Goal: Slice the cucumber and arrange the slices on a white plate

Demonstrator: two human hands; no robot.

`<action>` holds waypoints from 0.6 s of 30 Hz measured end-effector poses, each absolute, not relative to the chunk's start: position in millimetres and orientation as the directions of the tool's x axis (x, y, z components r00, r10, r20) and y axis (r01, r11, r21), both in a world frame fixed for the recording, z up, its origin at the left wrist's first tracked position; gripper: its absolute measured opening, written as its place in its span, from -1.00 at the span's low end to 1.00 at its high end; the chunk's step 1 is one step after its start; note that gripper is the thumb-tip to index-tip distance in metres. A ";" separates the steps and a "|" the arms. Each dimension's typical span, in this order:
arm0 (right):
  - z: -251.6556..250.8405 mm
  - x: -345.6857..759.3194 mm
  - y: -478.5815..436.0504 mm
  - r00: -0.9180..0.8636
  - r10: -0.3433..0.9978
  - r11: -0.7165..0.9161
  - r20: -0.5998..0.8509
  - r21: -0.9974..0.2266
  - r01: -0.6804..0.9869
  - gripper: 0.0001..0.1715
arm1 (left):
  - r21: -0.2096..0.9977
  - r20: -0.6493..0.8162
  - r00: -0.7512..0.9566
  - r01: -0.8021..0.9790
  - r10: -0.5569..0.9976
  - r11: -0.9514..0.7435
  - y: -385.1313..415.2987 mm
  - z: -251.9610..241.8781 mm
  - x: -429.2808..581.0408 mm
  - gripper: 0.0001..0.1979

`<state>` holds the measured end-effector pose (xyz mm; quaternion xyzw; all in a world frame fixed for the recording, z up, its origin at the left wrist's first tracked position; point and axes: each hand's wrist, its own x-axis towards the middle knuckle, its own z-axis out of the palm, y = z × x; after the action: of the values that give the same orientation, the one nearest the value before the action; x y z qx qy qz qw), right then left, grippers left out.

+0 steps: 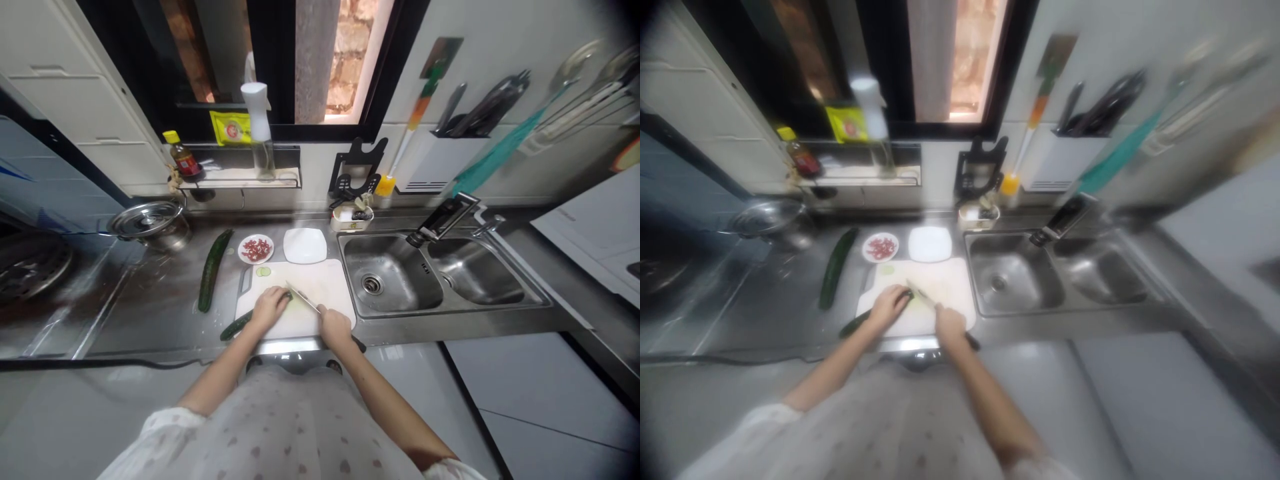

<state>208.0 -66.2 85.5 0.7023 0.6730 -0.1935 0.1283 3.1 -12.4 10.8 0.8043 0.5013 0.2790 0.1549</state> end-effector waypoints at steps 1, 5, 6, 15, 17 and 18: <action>86.9 209.5 -65.3 0.024 0.901 -0.063 -0.433 -0.076 0.995 -0.63 | 0.526 0.291 0.343 0.722 0.893 -0.448 -13.3 11.2 2.1 -0.77; 89.6 214.8 -64.6 0.029 0.924 -0.057 -0.380 -0.062 0.996 -0.66 | 0.544 0.304 0.258 0.743 0.917 -0.390 -17.4 8.5 -2.2 -0.77; 89.7 215.7 -64.8 0.028 0.930 -0.054 -0.367 -0.060 0.997 -0.66 | 0.555 0.318 0.213 0.748 0.924 -0.364 -17.8 7.3 -3.1 -0.77; 93.4 218.3 -64.4 -0.025 0.956 0.016 -0.292 -0.033 0.999 -0.59 | 0.624 0.315 0.146 0.712 0.938 -0.321 -4.5 29.9 10.3 -0.72; 94.9 217.9 -64.4 -0.053 0.964 0.048 -0.261 -0.028 0.998 -0.62 | 0.624 0.245 0.241 0.702 0.939 -0.343 -1.8 40.8 18.1 -0.69; 95.4 217.8 -64.5 -0.068 0.967 0.064 -0.245 -0.025 0.998 -0.63 | 0.622 0.199 0.280 0.704 0.939 -0.342 -0.8 45.5 21.8 -0.68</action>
<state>217.8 -64.5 95.4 0.6777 0.7248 -0.0937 0.0814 21.8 -0.8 45.5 0.7711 0.5328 0.2762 0.2128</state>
